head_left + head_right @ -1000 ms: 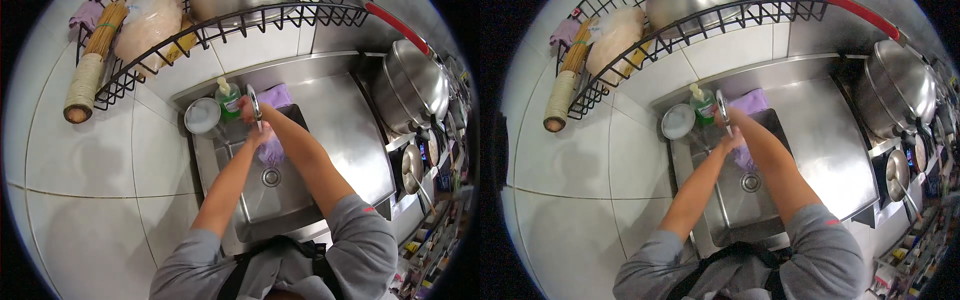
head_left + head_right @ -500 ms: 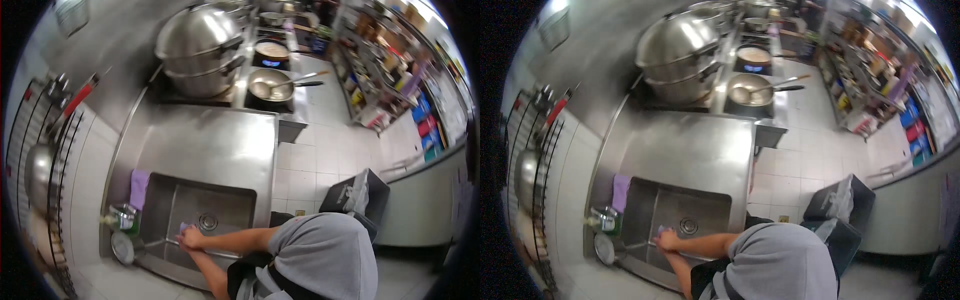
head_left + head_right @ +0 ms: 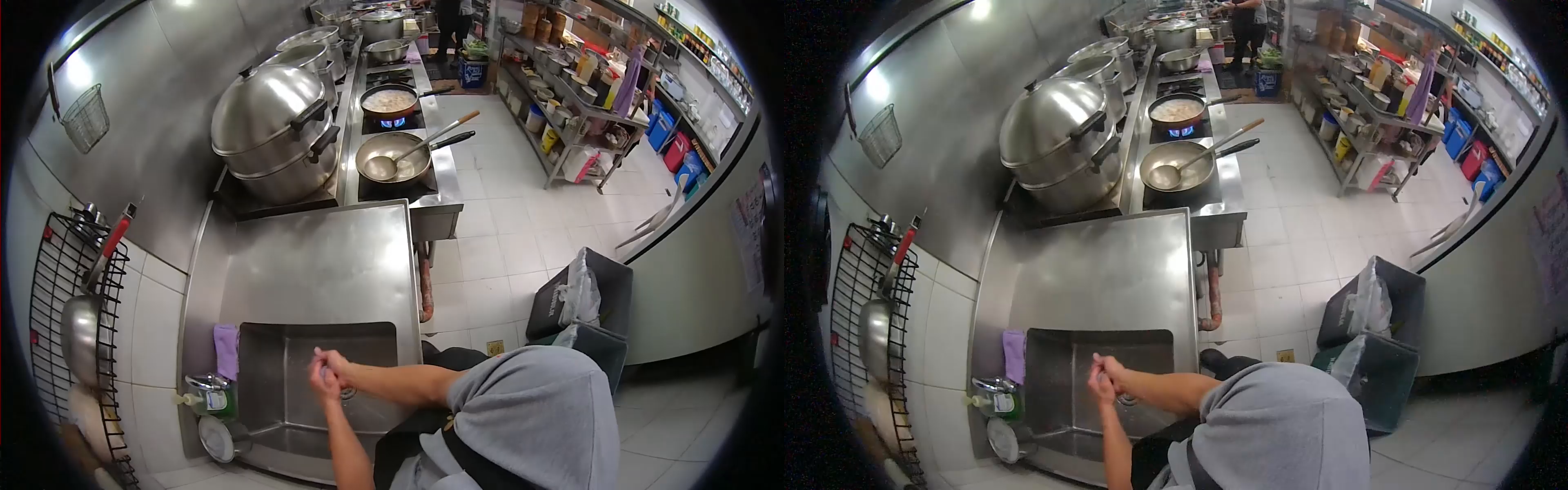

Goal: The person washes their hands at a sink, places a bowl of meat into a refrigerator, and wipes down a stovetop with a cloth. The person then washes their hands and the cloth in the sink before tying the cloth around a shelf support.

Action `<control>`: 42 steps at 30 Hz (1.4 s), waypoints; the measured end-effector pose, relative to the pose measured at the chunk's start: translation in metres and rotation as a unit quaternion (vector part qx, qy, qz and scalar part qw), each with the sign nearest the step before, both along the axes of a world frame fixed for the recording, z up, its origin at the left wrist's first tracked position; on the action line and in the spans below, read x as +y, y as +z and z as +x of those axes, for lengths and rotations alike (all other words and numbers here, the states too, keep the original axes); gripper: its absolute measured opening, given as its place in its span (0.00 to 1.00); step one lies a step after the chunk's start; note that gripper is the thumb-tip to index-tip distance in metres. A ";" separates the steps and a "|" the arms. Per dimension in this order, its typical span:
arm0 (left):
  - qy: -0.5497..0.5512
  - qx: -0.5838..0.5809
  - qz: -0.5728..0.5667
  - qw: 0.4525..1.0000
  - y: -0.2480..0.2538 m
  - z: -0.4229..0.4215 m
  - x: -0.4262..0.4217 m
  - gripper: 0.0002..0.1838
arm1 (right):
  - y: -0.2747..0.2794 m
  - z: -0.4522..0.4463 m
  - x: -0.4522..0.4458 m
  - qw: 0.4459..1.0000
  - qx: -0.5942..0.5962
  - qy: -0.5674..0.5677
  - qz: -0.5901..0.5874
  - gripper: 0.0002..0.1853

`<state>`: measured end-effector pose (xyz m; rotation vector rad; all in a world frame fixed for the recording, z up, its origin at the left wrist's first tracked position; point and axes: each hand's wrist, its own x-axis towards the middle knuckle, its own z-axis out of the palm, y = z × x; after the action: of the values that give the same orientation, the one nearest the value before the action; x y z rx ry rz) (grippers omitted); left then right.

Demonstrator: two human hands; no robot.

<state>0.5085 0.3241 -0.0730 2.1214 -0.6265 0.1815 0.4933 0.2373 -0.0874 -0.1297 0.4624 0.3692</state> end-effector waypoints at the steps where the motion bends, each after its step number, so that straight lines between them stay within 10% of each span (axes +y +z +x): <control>1: -0.030 0.180 -0.038 0.983 0.015 -0.007 -0.014 0.18 | -0.003 0.002 -0.013 1.000 -0.030 0.007 -0.006 0.27; 4: 0.093 0.071 0.089 0.989 0.066 -0.035 -0.065 0.25 | -0.043 0.006 -0.008 0.876 -0.373 -0.023 0.304 0.28; 6: 0.087 0.111 0.074 0.987 0.032 -0.027 -0.073 0.28 | -0.032 -0.021 -0.022 0.947 -0.209 -0.075 0.230 0.26; 11: 0.118 0.134 0.054 0.982 -0.025 -0.023 -0.085 0.30 | 0.045 -0.060 -0.030 0.968 0.037 -0.174 -0.176 0.27; 15: 0.160 0.168 0.089 0.969 -0.039 -0.033 -0.068 0.31 | -0.112 -0.055 -0.007 0.968 0.078 -0.015 -0.238 0.22; 17: 0.207 0.291 -0.047 0.933 -0.076 -0.021 -0.050 0.22 | 0.025 -0.080 -0.029 0.760 0.110 0.128 -0.628 0.22; 21: 0.093 0.350 -0.258 0.896 -0.037 -0.026 -0.013 0.10 | 0.043 -0.057 -0.019 0.828 -0.006 0.055 -0.558 0.18; 22: 0.090 0.277 -0.108 0.951 0.002 -0.034 -0.013 0.12 | 0.011 -0.032 -0.011 0.946 0.002 0.031 -0.321 0.18; 24: 0.093 0.101 0.037 0.990 0.051 -0.035 -0.014 0.12 | 0.043 -0.017 -0.005 0.996 -0.064 0.048 -0.034 0.20; 27: 0.110 -0.065 -0.012 0.992 0.079 -0.014 0.000 0.10 | 0.061 0.004 0.028 0.998 -0.064 -0.001 0.004 0.25; 31: -0.003 0.131 -0.239 0.962 0.098 0.025 0.016 0.17 | 0.163 0.023 0.017 0.990 -0.056 0.031 -0.129 0.25; 32: -0.003 -0.143 -0.071 0.987 0.142 0.030 0.015 0.18 | 0.156 0.048 0.020 0.985 -0.120 0.049 -0.109 0.25; 35: 0.140 -0.110 -0.051 0.983 0.187 0.059 0.021 0.18 | 0.136 0.119 0.042 0.931 -0.301 0.015 -0.207 0.24; 42: 0.287 -0.080 -0.233 0.926 0.186 0.141 0.015 0.31 | 0.201 0.152 0.041 0.907 -0.163 0.175 -0.348 0.21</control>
<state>0.6498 0.3390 0.1134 1.7727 -0.0170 0.7581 0.6451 0.2784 0.1133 -0.9676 0.2174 0.5105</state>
